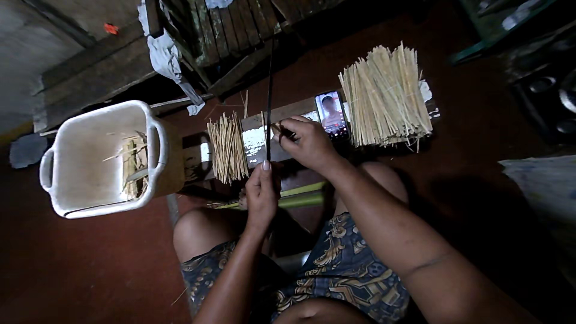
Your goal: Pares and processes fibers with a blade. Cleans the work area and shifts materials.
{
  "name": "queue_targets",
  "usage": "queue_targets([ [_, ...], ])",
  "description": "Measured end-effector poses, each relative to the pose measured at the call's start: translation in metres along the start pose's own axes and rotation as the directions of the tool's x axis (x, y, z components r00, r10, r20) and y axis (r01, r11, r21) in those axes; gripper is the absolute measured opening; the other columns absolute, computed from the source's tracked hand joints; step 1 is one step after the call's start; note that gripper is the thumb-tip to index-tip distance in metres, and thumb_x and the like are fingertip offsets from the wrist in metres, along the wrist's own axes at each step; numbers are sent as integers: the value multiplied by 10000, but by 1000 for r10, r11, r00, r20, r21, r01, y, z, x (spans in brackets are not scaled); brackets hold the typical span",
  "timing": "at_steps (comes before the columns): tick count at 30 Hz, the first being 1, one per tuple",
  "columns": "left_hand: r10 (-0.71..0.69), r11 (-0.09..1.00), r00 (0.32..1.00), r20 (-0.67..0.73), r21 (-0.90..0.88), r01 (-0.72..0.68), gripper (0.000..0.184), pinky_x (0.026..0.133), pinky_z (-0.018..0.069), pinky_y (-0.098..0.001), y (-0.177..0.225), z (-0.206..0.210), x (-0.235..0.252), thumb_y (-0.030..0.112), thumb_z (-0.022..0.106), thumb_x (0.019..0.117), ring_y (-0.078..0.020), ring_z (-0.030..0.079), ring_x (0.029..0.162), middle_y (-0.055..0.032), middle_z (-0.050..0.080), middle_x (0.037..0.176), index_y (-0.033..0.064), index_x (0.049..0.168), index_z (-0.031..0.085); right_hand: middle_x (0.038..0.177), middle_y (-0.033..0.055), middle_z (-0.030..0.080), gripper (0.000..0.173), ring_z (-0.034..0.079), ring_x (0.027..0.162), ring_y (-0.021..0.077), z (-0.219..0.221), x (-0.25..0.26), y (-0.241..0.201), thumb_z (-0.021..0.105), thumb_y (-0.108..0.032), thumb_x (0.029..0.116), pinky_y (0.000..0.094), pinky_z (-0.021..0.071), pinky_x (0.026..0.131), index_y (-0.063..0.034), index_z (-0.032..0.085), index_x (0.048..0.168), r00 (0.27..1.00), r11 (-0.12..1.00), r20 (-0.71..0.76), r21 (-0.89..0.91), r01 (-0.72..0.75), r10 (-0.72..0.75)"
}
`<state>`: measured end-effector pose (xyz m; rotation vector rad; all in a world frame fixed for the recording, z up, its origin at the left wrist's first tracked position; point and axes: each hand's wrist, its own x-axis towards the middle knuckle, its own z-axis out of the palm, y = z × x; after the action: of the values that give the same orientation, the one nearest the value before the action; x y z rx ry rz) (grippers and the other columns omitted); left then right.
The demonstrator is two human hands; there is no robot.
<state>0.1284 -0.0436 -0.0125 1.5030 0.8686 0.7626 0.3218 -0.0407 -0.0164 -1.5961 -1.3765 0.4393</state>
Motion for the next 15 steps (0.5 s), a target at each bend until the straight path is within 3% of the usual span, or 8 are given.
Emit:
queue_targets([
  [4, -3, 1000, 1000, 5, -14, 3, 499, 435, 441, -298, 1, 1, 1, 412, 324, 1124, -154, 471, 483, -52, 516, 634, 61, 1137, 678, 1046, 7, 712, 169, 701, 892, 88, -2, 0, -3, 676, -204, 956, 317, 629, 778, -119, 712, 1098, 998, 997, 13, 23, -67, 67],
  [9, 43, 999, 999, 8, 4, -43, 498, 455, 453, -308, 4, 1, -1, 430, 328, 1119, -160, 491, 507, -48, 531, 653, 75, 1104, 676, 1034, 10, 707, 109, 705, 911, 76, -4, -2, -8, 684, -165, 971, 289, 643, 789, -96, 729, 1042, 997, 997, -70, 75, 14, -9],
  [15, 36, 999, 999, 35, 15, -37, 507, 440, 437, -306, -2, -3, 4, 427, 315, 1122, -146, 460, 487, -36, 506, 637, 67, 1090, 671, 1026, 13, 702, 116, 701, 912, 83, -5, -2, -10, 697, -139, 954, 298, 640, 811, -102, 748, 1052, 997, 996, -68, 87, -32, 38],
])
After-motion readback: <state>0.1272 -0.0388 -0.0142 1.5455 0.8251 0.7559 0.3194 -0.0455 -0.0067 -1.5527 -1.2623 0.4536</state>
